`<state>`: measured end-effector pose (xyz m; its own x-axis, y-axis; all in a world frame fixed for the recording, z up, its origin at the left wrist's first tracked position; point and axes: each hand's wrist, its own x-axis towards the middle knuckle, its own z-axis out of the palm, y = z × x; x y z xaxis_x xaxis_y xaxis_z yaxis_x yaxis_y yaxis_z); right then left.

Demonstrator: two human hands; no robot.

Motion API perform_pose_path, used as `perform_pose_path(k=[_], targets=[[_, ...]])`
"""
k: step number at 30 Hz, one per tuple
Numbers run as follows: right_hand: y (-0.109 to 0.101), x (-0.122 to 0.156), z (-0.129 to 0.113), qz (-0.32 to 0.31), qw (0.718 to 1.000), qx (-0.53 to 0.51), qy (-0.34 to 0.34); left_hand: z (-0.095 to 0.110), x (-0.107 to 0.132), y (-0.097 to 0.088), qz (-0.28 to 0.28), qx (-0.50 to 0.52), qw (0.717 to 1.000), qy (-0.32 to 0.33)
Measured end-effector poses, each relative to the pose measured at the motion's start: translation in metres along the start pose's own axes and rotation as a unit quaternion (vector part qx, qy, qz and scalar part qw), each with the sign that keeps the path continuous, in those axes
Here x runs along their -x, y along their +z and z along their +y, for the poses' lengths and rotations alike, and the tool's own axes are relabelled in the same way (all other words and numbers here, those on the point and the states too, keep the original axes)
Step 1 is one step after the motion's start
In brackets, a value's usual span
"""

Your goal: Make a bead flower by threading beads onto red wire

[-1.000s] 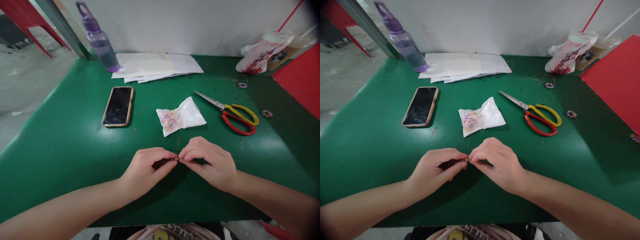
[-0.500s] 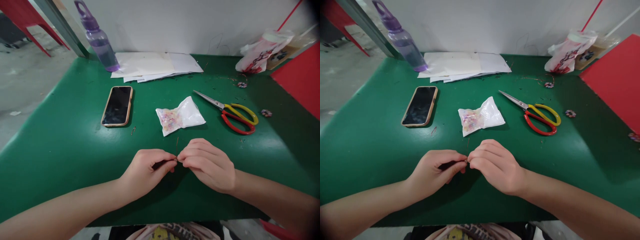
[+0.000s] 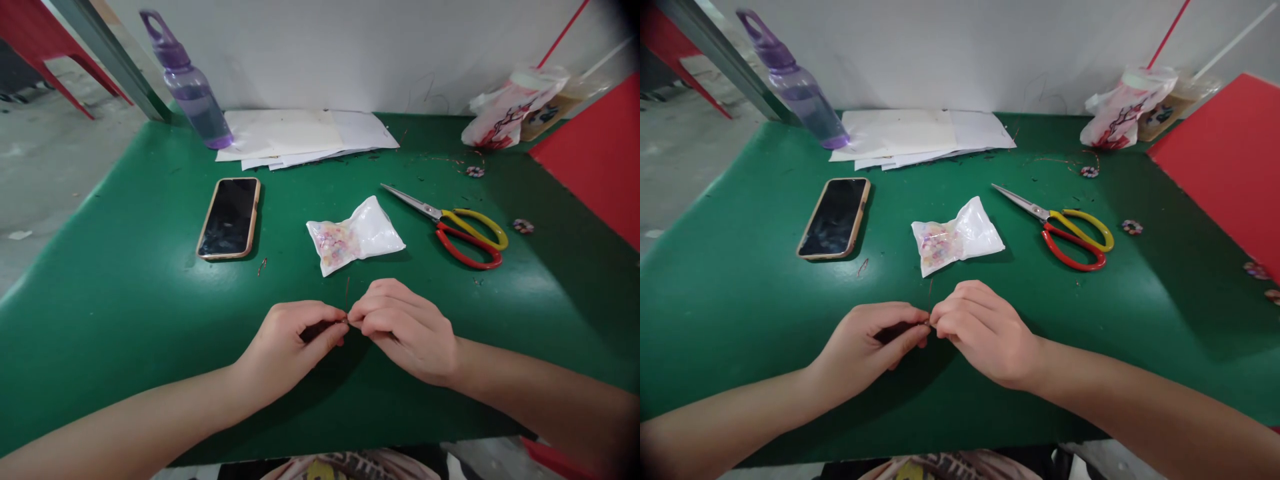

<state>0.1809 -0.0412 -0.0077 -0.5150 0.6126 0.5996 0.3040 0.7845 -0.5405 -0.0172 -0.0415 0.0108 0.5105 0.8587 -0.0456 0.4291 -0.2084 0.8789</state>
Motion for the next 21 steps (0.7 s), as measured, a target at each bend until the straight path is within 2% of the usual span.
perform_pose_path(k=[3,10,18,21], targets=[[-0.0024,-0.0020,0.0022,0.000,1.000,-0.002,-0.003,0.0003,-0.0010,-0.0015,-0.001,0.004,1.000,-0.019],[-0.0042,0.0009,0.0058,-0.002,1.000,0.001,-0.001,-0.0016,-0.0009,-0.0020,-0.018,-0.018,1.000,-0.019],[-0.0029,-0.0003,0.0051,-0.005,1.000,0.000,-0.007,-0.0028,0.0002,-0.0015,-0.020,-0.042,0.999,0.018],[-0.0004,0.0004,0.0040,-0.002,0.999,-0.031,0.020,-0.0055,0.0006,-0.0002,-0.021,-0.052,0.998,0.039]])
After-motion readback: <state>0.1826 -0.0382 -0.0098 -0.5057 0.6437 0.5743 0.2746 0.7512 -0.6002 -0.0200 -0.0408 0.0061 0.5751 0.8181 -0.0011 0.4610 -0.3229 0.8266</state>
